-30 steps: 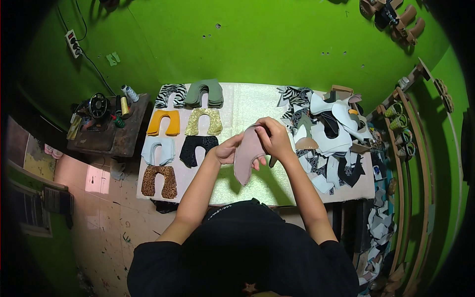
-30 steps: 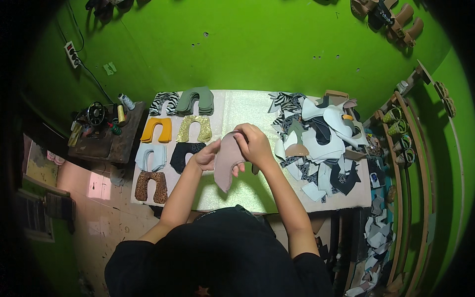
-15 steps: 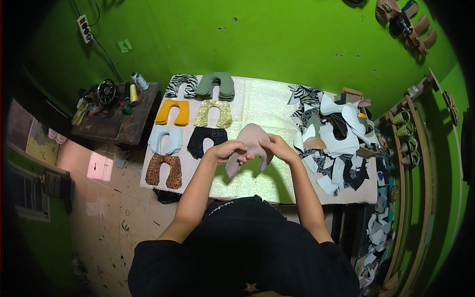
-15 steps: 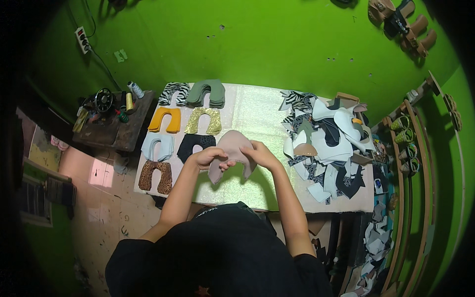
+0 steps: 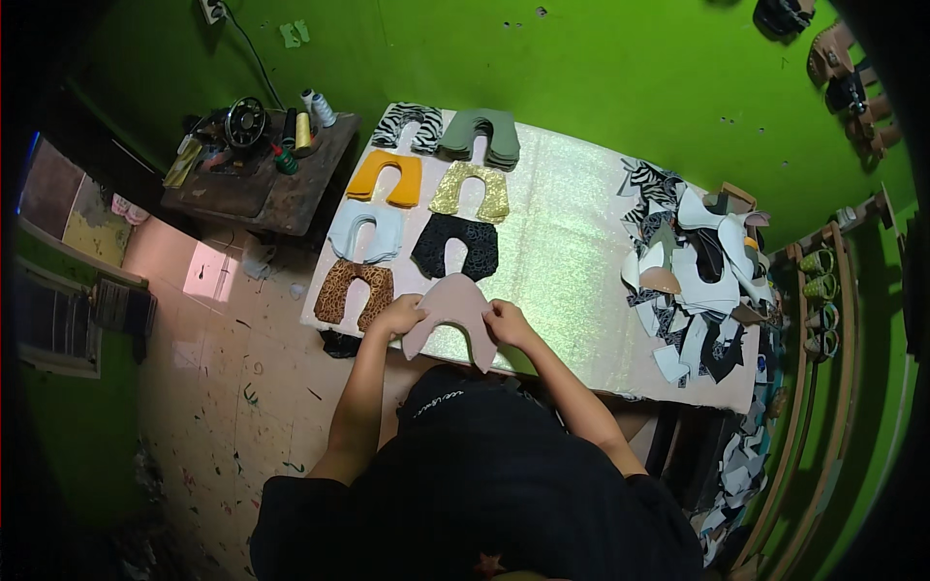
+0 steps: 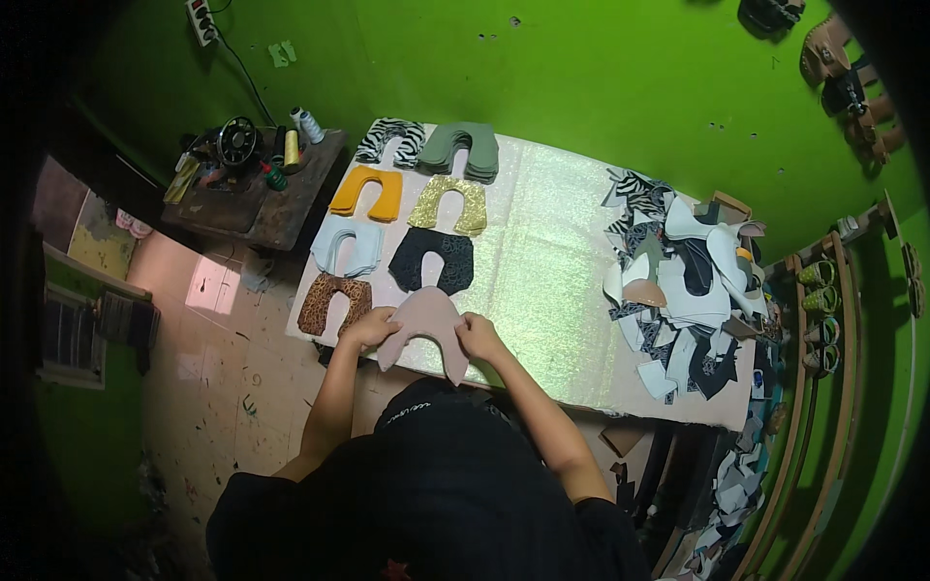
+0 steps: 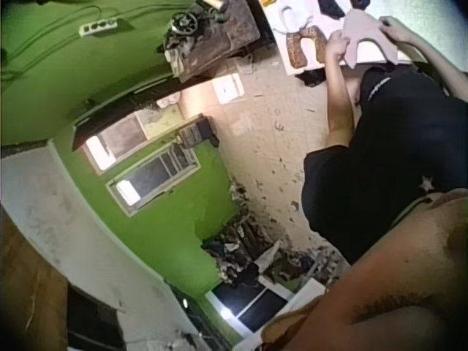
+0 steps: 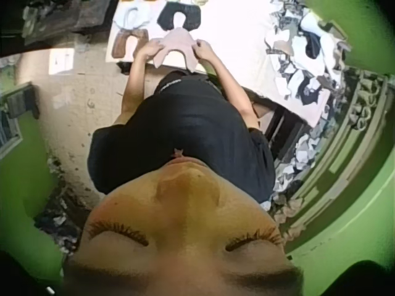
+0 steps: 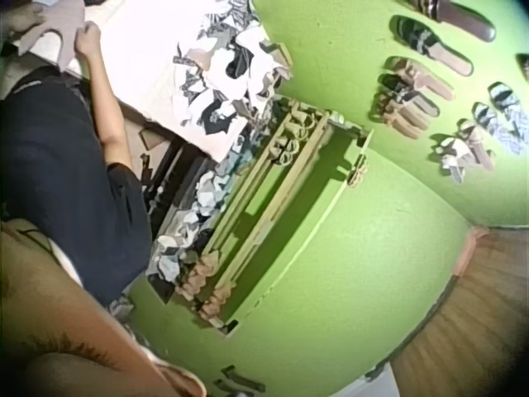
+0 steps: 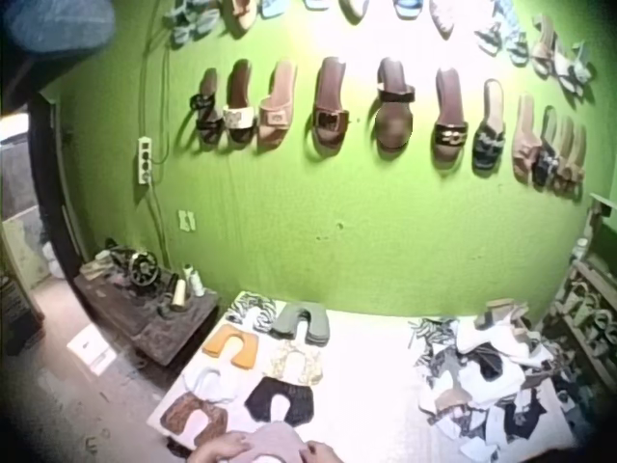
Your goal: Sorting and organizing different patterned fabric shoe upper components on a work table.
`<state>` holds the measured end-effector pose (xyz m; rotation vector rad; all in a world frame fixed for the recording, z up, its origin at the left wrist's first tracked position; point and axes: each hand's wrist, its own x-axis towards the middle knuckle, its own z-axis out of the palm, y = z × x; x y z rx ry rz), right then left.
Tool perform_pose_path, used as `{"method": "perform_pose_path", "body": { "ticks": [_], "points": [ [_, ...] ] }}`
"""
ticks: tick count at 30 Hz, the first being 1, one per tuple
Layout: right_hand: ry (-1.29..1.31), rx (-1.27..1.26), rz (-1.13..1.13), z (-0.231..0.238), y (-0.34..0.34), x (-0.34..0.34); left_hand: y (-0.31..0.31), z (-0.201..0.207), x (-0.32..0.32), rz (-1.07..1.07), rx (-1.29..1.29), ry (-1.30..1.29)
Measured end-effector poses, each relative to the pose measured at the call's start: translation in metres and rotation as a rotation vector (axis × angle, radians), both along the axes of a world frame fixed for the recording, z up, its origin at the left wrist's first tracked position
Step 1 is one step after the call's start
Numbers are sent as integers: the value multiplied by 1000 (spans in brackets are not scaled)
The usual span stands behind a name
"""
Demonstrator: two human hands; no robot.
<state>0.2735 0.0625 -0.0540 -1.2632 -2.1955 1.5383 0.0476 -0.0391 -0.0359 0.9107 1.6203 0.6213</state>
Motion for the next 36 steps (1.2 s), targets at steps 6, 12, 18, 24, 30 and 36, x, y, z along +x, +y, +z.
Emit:
{"method": "perform_pose_path", "body": {
  "ticks": [6, 12, 18, 24, 30, 36],
  "points": [
    [-163, 162, -34, -9, -19, -9, -12, -18, 4, 36, 66, 461],
    [-214, 245, -85, -4, -20, -15, -10, -19, 8, 217, 156, 569],
    [-289, 261, -48, 2, -22, -19, -11, -15, 11, 196, 173, 711],
    [-303, 279, -92, 7, -22, -20, -11, -7, 17, 236, 107, 643],
    [-291, 275, -109, 13, -21, -16, -13, -8, 21, 272, 160, 689],
    [-41, 705, 165, 19, -34, -20, -12, 11, 47, 42, 407, 774]
  ]
}}
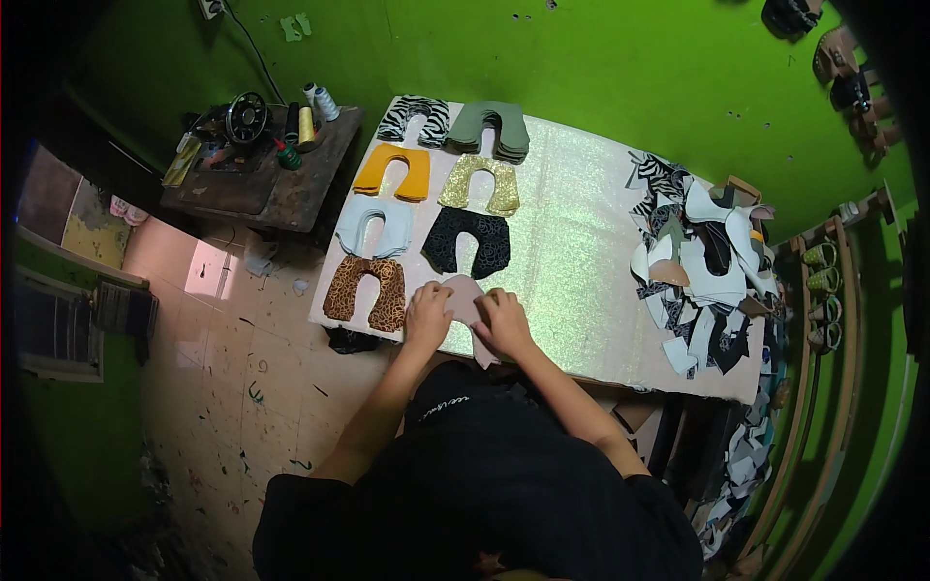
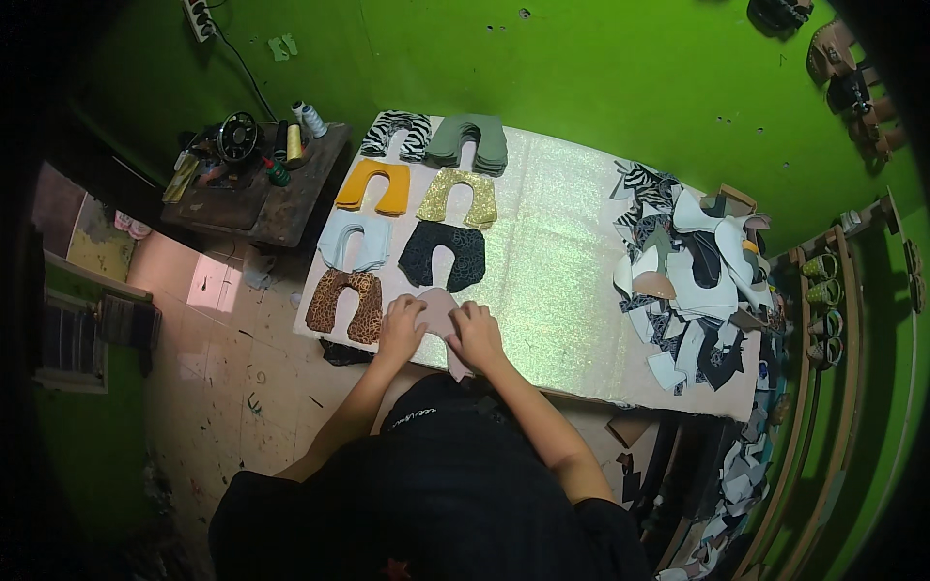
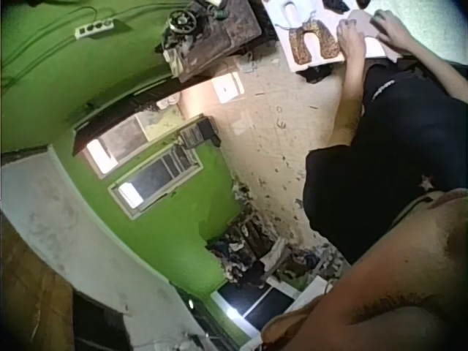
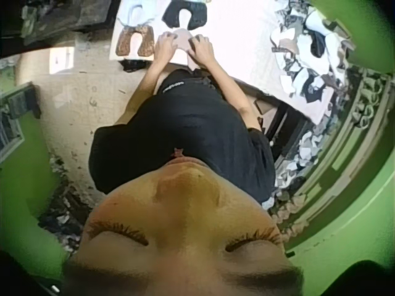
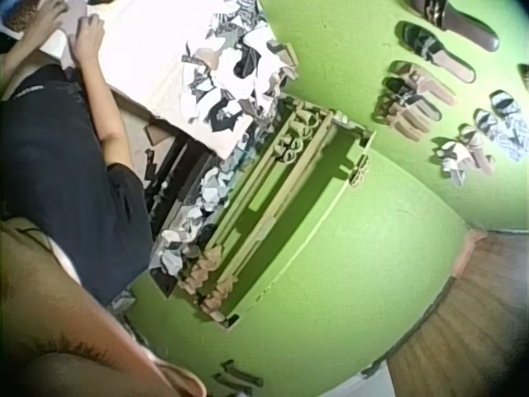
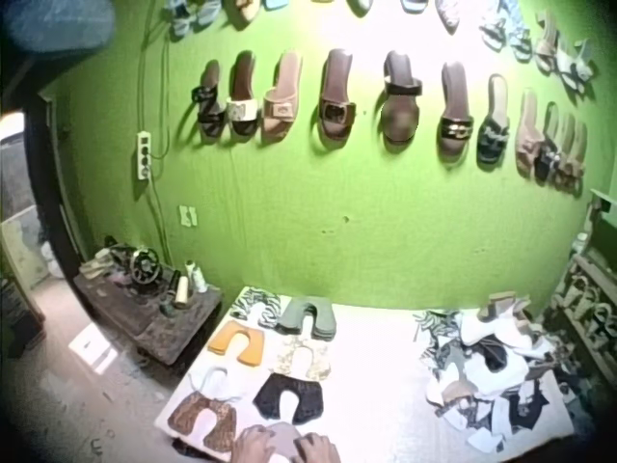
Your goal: Sorting and organizing different patterned fabric shoe upper components on a work table.
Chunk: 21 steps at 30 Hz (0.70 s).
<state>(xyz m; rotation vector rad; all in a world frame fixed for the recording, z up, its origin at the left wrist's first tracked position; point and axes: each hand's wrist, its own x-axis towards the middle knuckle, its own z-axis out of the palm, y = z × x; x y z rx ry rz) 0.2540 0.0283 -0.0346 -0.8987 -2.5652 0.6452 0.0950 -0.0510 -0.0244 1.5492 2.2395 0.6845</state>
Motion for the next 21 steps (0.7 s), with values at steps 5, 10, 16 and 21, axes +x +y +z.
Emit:
{"method": "perform_pose_path", "body": {
  "ticks": [5, 10, 16, 21],
  "points": [
    [-150, 91, 15, -14, -11, 6, -1, -15, 12, -37, -22, 91],
    [-88, 26, 30, -9, -6, 17, 11, 3, 28, -4, -177, 168],
    [140, -173, -36, 2, 27, 72, 40, 27, 68, 80, -42, 133],
    [323, -169, -282, 14, 62, 147, 78, 39, 128, -15, 161, 39]
  ]
}}
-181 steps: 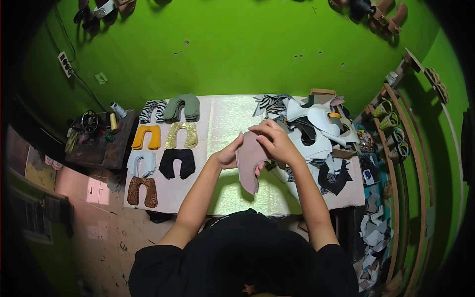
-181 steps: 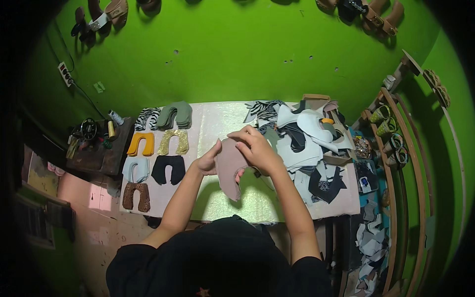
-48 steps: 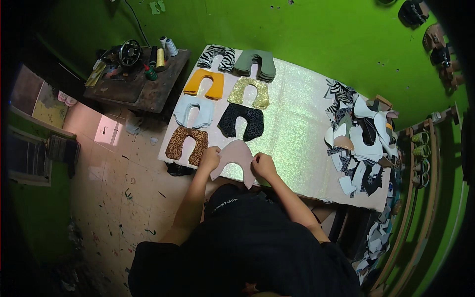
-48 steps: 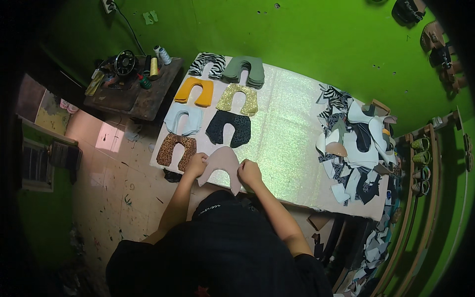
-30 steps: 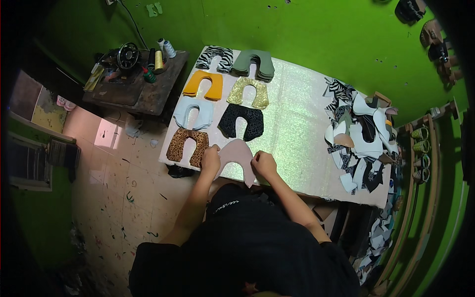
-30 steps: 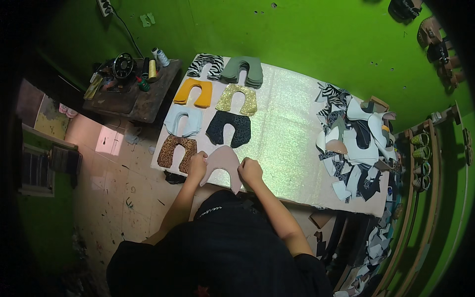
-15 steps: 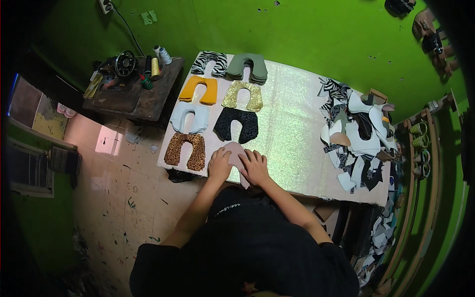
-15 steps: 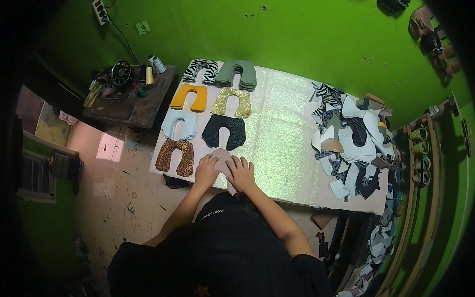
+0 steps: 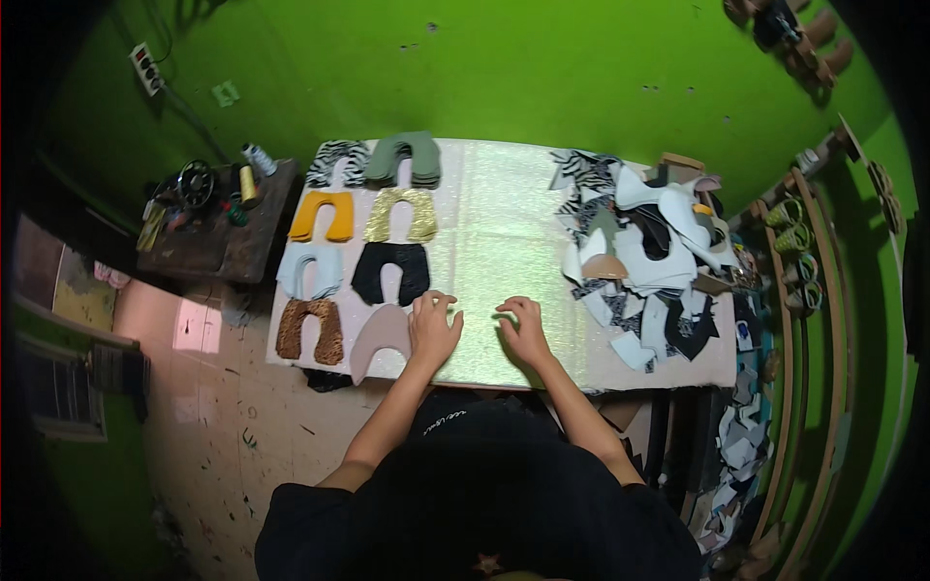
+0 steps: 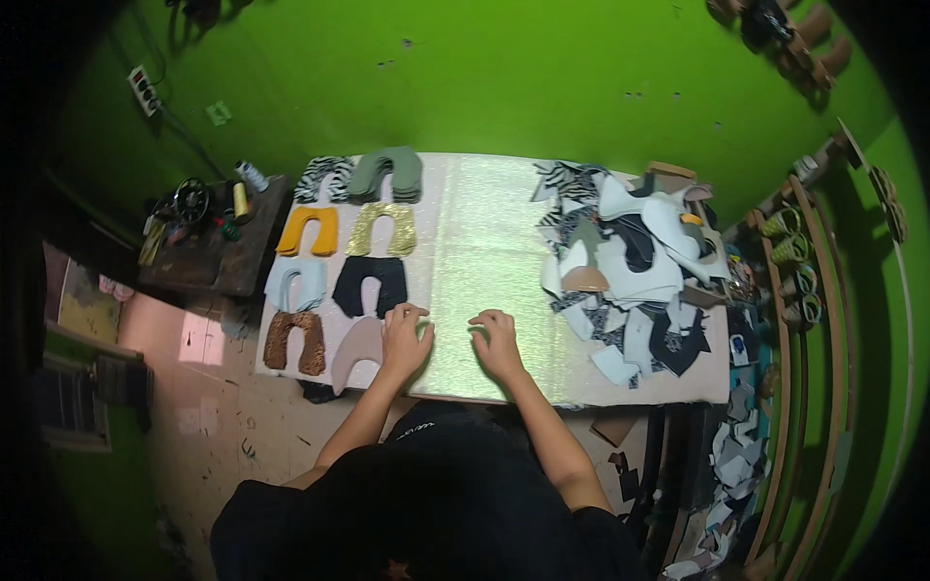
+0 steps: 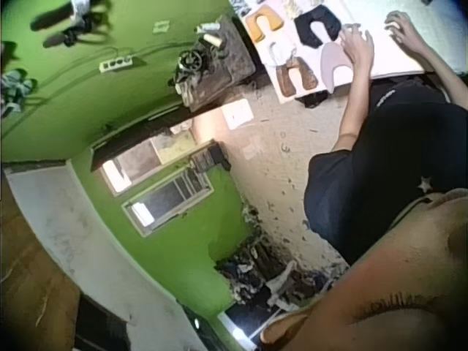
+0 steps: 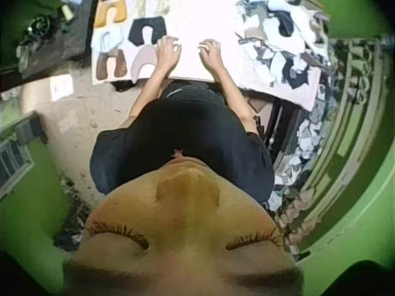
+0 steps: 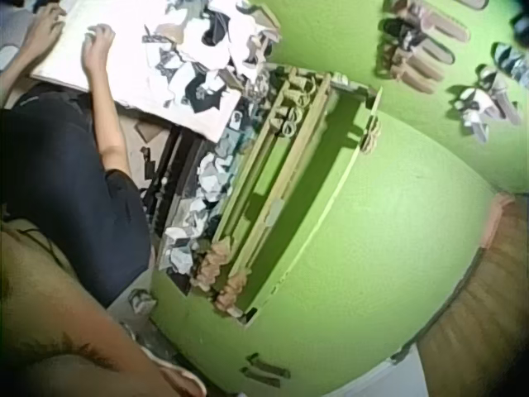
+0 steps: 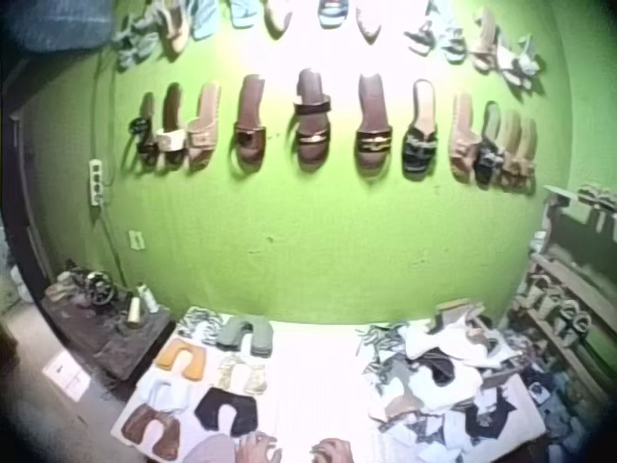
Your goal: Sorting and organizing different patterned fabric shoe upper components on a work table.
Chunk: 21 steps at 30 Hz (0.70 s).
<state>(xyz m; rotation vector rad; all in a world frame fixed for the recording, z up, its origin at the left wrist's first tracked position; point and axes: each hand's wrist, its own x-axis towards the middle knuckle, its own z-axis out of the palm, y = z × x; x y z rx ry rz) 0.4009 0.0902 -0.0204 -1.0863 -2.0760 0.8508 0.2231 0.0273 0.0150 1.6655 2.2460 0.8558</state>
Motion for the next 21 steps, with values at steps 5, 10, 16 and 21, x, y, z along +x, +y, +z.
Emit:
{"method": "perform_pose_path", "body": {
  "ticks": [5, 10, 16, 21],
  "points": [
    [21, 72, -208, 11, 36, 86, 44, 1, 73, -234, 12, -104],
    [32, 208, -377, 34, 68, 156, 89, 0, 140, -421, 38, -117],
    [-55, 399, -582, 60, 125, 220, 138, 1, 196, -491, -15, -153],
    [-158, 434, -609, 74, 173, 248, 168, 8, 217, -522, -5, -160]
  ]
}}
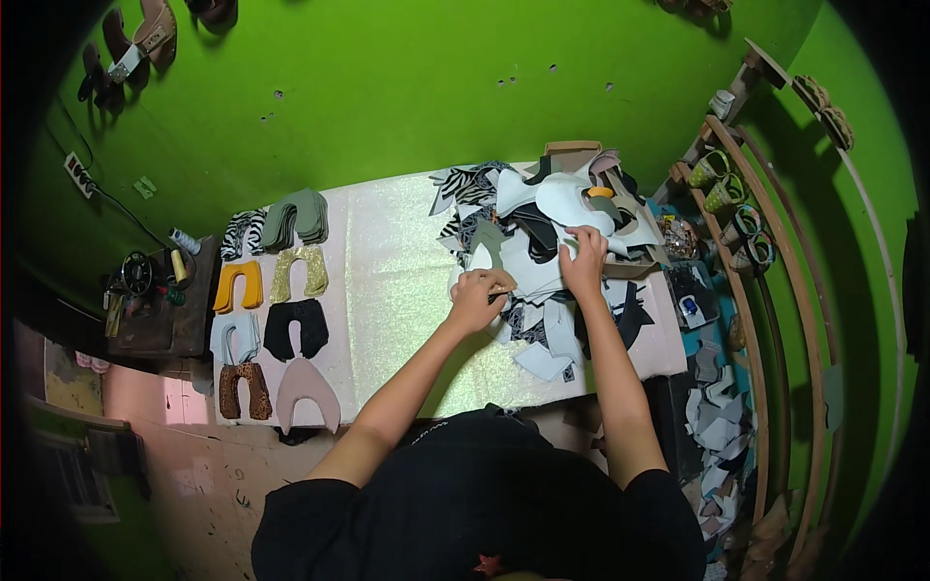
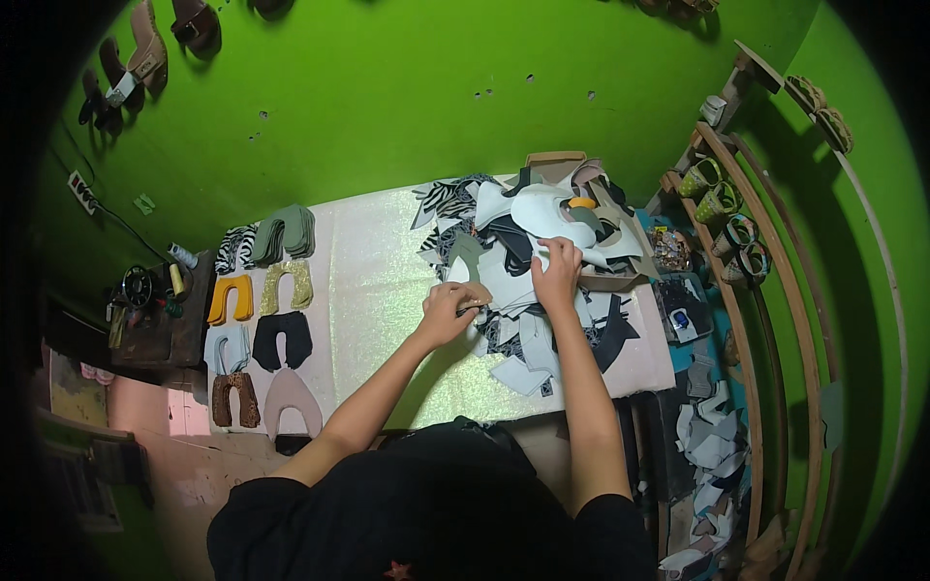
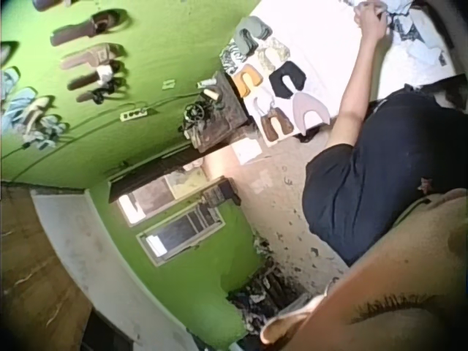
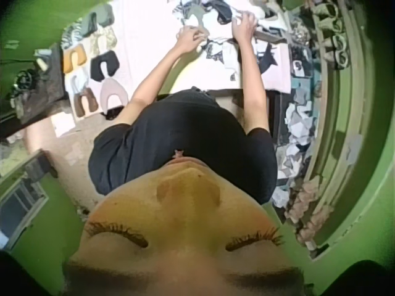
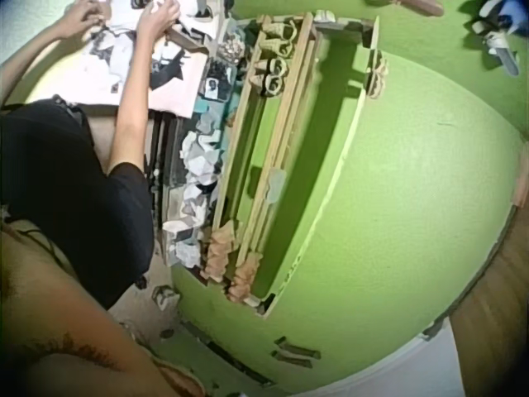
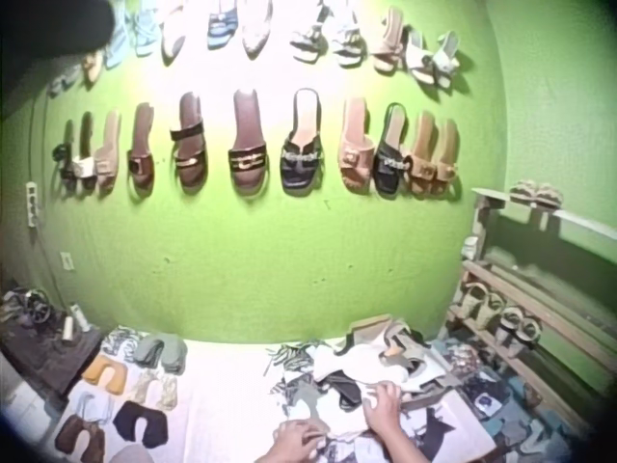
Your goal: Sorting and organizing different patterned fabric shoe upper components on a work table.
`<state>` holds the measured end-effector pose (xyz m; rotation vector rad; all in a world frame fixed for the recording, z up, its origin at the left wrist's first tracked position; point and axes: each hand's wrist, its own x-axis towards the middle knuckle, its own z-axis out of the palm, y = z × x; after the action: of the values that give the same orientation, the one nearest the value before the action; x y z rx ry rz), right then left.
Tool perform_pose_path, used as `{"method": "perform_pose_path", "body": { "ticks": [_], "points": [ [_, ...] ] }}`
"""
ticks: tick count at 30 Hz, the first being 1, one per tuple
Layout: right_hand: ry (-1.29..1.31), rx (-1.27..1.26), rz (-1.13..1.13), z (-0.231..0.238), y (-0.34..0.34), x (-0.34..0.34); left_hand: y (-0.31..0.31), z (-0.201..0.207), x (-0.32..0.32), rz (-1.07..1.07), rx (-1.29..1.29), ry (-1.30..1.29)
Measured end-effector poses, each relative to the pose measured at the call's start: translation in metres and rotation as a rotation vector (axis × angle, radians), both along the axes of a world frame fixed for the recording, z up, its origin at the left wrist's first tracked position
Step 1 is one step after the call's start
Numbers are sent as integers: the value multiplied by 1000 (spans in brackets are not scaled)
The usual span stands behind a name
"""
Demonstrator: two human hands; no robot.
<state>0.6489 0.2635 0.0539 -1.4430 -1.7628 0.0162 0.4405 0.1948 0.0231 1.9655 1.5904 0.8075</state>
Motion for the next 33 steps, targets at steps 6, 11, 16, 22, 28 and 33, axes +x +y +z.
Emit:
{"method": "perform_pose_path", "body": {
  "ticks": [6, 11, 16, 22, 28, 33],
  "points": [
    [-89, -17, 91, 5, 41, 10, 31, 0, 7, -15, -48, 2],
    [-200, 19, 106, 0, 57, 14, 51, 4, 15, -28, -64, 18],
    [57, -96, 100, 6, 65, 14, 75, 4, 22, -36, -26, 10],
    [372, -270, 65, 0, 85, 30, 104, 24, 38, -73, -54, -46],
    [404, -319, 29, 5, 84, 35, 123, 27, 60, -97, 63, -52],
    [105, 50, 51, 1, 72, 27, 130, 19, 68, -100, 37, -100]
  ]
}}
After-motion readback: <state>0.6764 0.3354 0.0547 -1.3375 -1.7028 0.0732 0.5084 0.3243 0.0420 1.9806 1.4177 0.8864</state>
